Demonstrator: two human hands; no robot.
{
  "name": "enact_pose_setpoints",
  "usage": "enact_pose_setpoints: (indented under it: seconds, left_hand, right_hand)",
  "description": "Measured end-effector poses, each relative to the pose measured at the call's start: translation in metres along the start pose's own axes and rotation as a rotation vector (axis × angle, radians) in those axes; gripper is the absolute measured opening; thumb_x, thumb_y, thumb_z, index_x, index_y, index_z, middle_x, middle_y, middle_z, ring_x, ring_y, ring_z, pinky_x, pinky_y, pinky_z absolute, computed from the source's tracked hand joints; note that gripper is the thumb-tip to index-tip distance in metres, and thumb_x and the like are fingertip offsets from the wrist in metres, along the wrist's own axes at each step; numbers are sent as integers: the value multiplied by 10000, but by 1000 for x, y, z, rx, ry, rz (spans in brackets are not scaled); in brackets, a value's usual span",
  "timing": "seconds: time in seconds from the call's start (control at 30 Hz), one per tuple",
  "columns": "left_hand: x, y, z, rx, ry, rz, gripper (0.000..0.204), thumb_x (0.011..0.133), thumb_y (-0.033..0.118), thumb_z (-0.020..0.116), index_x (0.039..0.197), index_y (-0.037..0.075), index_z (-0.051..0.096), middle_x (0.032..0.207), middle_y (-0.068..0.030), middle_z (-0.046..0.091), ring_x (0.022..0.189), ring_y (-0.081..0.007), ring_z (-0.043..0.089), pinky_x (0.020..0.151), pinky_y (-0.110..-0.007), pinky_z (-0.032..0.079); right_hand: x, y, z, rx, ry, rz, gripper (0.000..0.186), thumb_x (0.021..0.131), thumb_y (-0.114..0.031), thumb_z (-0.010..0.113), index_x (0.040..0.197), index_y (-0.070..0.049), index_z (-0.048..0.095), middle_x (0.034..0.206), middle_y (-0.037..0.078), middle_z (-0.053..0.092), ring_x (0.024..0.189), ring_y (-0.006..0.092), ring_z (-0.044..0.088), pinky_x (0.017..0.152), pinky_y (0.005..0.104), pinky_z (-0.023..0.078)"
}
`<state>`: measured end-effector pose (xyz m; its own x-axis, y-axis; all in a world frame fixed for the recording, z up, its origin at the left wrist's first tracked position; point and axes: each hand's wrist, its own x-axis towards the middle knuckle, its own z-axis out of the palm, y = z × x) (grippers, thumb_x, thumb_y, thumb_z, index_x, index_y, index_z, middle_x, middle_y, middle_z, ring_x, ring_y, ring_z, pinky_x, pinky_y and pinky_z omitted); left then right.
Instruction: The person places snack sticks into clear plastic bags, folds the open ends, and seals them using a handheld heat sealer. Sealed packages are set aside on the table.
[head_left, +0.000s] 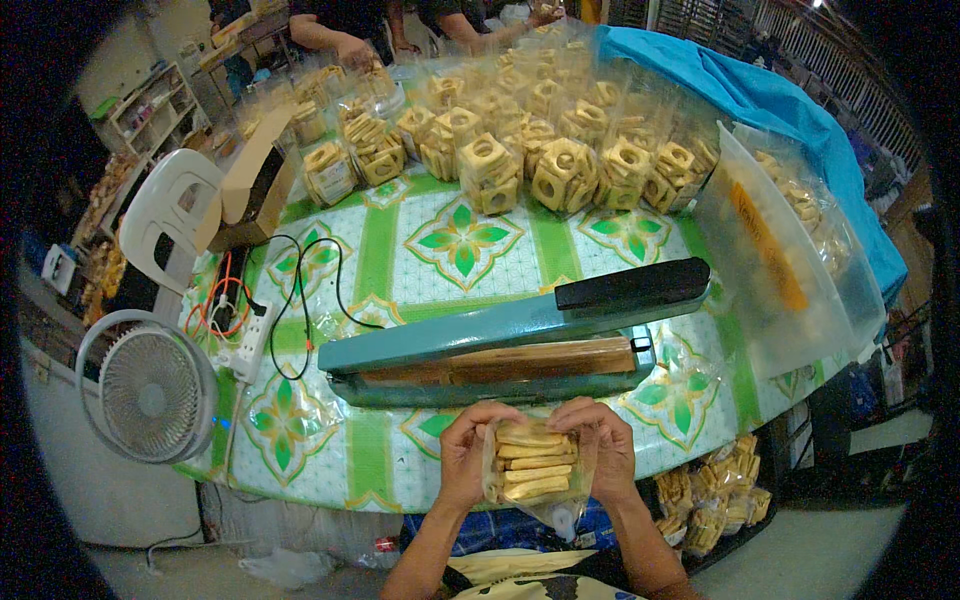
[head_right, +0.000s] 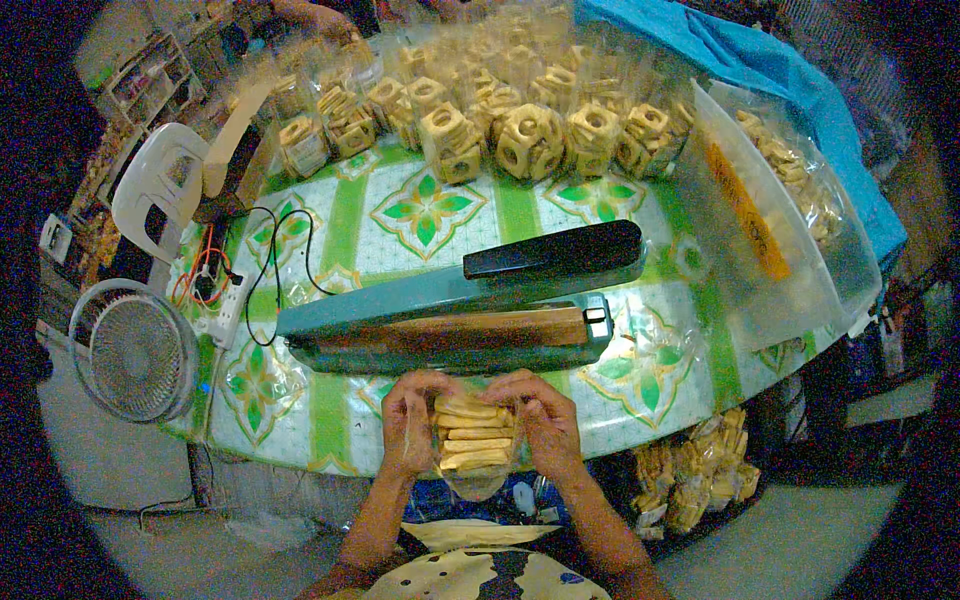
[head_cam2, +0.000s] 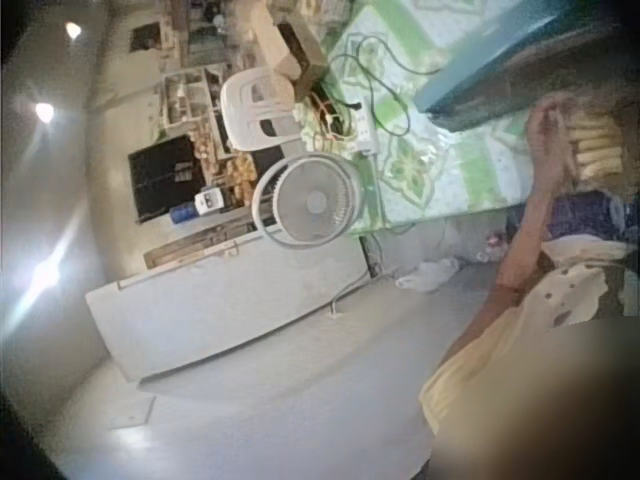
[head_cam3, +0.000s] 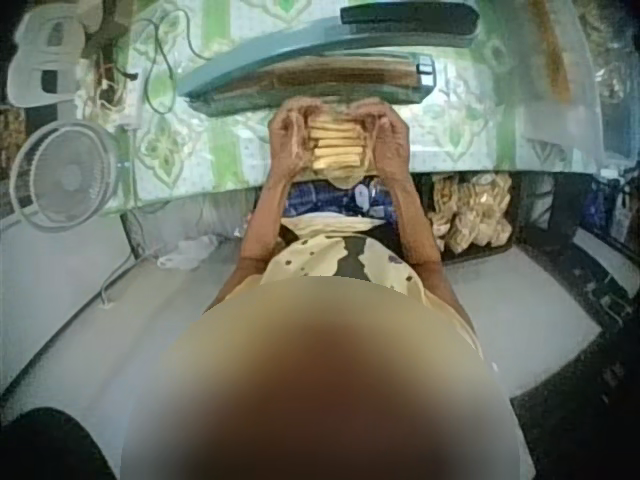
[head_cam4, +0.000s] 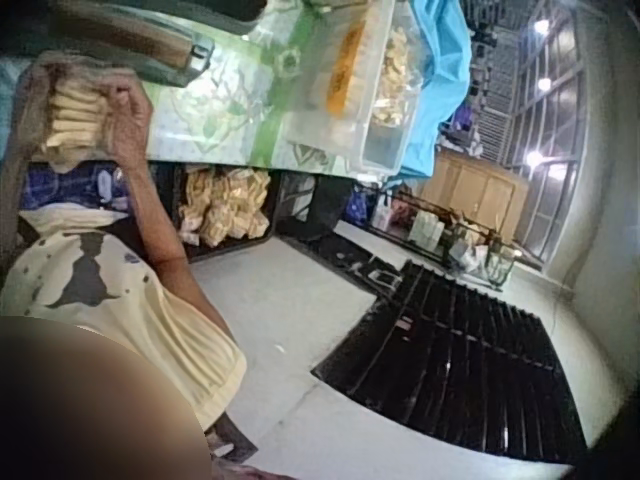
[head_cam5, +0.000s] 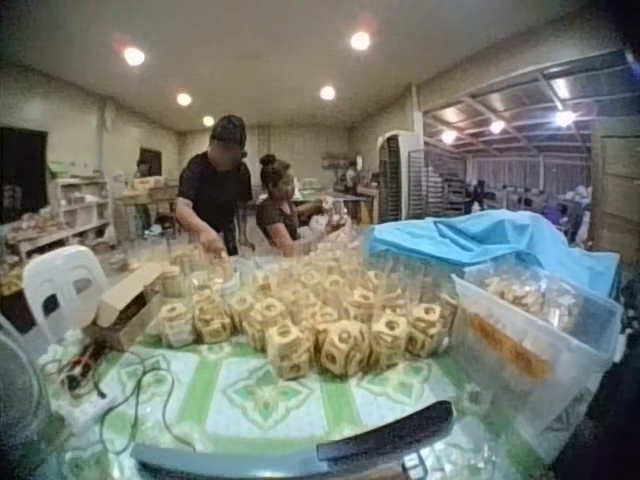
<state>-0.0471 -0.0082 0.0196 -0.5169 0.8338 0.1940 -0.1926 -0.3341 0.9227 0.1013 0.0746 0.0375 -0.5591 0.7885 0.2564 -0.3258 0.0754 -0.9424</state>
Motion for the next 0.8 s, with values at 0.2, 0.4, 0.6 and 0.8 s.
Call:
enact_pose_setpoints:
  seconds: [0.2,0.4,0.6,0.8]
  left_hand:
    - [9,3,2,-193,-71,100,437,949,430,545,898,7,637,909,-120,642,900,-220,607,821,-328,471]
    - [12,-7,0,-237,-220,99,627,826,608,577,935,-2,668,915,-108,652,913,-219,604,814,-314,471]
    - [6,-8,-3,-157,-174,153,418,912,417,607,832,8,640,832,-85,626,766,-175,585,719,-304,471]
    - [6,3,9,-164,-12,35,367,987,302,529,753,21,565,733,-59,549,695,-135,530,654,-275,435]
  right_hand:
    - [-5,2,-4,16,-108,-6,381,969,-373,535,953,-12,653,1040,135,630,1037,254,586,942,391,439]
    - [-5,1,0,128,-3,105,349,970,-334,551,865,-5,598,965,111,587,985,220,558,914,365,435]
    - [-3,-7,3,148,-80,61,290,988,-296,516,954,-22,603,999,111,604,959,238,570,927,379,439]
    - [-3,-13,4,93,-120,-47,279,998,-288,489,991,-23,576,952,120,613,959,235,577,940,380,434]
